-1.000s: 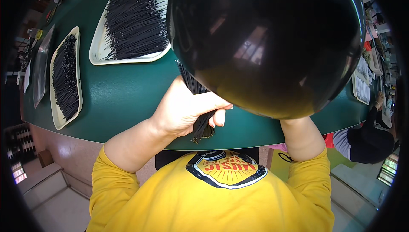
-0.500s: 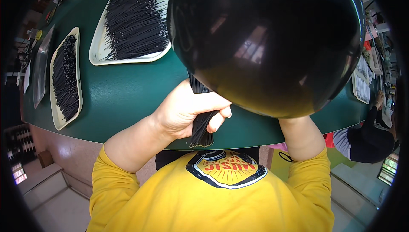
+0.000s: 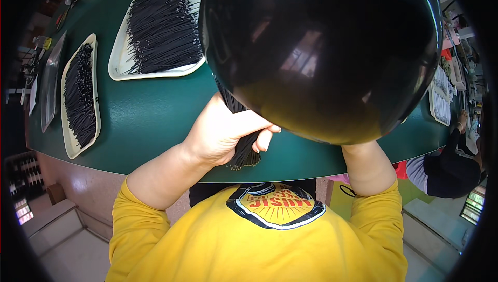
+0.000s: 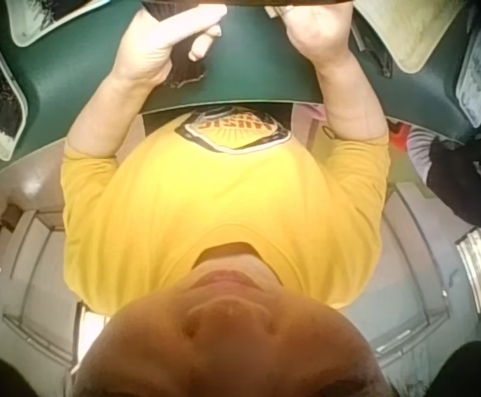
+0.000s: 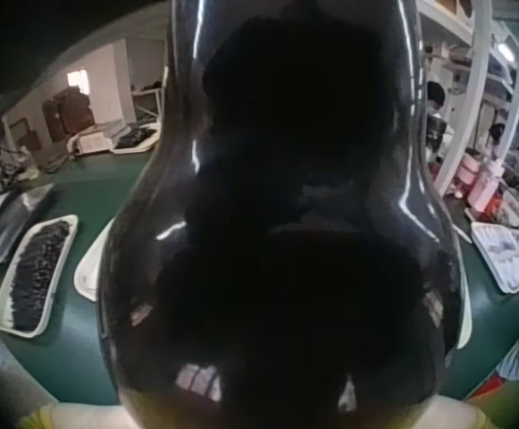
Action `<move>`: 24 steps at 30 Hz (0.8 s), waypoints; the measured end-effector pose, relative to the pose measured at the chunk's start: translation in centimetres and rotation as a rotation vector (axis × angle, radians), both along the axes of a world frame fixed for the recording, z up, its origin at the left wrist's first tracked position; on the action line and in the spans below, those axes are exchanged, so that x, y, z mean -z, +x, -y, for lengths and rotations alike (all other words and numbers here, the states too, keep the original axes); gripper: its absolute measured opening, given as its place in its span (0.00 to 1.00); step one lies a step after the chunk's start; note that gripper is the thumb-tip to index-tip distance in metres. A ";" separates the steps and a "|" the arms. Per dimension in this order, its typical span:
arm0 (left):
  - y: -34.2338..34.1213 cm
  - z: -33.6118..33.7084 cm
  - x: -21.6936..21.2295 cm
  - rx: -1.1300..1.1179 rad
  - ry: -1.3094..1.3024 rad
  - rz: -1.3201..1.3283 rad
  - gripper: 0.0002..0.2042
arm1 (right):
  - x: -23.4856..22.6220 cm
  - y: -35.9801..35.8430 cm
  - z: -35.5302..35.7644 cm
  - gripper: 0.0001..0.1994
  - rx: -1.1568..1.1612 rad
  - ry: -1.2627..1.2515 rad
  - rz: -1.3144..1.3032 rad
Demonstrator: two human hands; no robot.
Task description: The person places a tray of filaments onto a workbench, gathers a bundle of filaments from a tray by hand, and aligns them under a desk lamp.
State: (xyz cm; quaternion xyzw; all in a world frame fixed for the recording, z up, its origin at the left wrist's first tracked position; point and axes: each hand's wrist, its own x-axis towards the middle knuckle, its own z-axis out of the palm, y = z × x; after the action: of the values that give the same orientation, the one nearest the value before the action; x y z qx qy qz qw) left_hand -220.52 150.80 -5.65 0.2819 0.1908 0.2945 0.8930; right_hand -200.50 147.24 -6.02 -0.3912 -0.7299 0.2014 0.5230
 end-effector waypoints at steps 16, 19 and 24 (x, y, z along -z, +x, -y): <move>0.0 -0.1 0.3 -0.119 0.291 -0.283 0.02 | 1.3 -1.4 0.0 0.15 -0.106 -0.134 -0.285; -0.1 -0.2 -0.3 -0.055 0.186 -0.192 0.02 | 1.3 -1.8 0.1 0.16 -0.122 -0.162 -0.348; -0.2 -0.1 0.3 -0.093 0.215 -0.114 0.01 | -0.7 -2.1 0.2 0.14 -0.023 -0.019 -0.173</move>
State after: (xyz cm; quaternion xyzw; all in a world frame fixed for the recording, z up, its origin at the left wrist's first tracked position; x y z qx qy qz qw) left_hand -220.75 150.93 -5.94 0.3833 0.2213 0.3379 0.8306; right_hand -202.59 147.09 -5.27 -0.3690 -0.6846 0.2472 0.5780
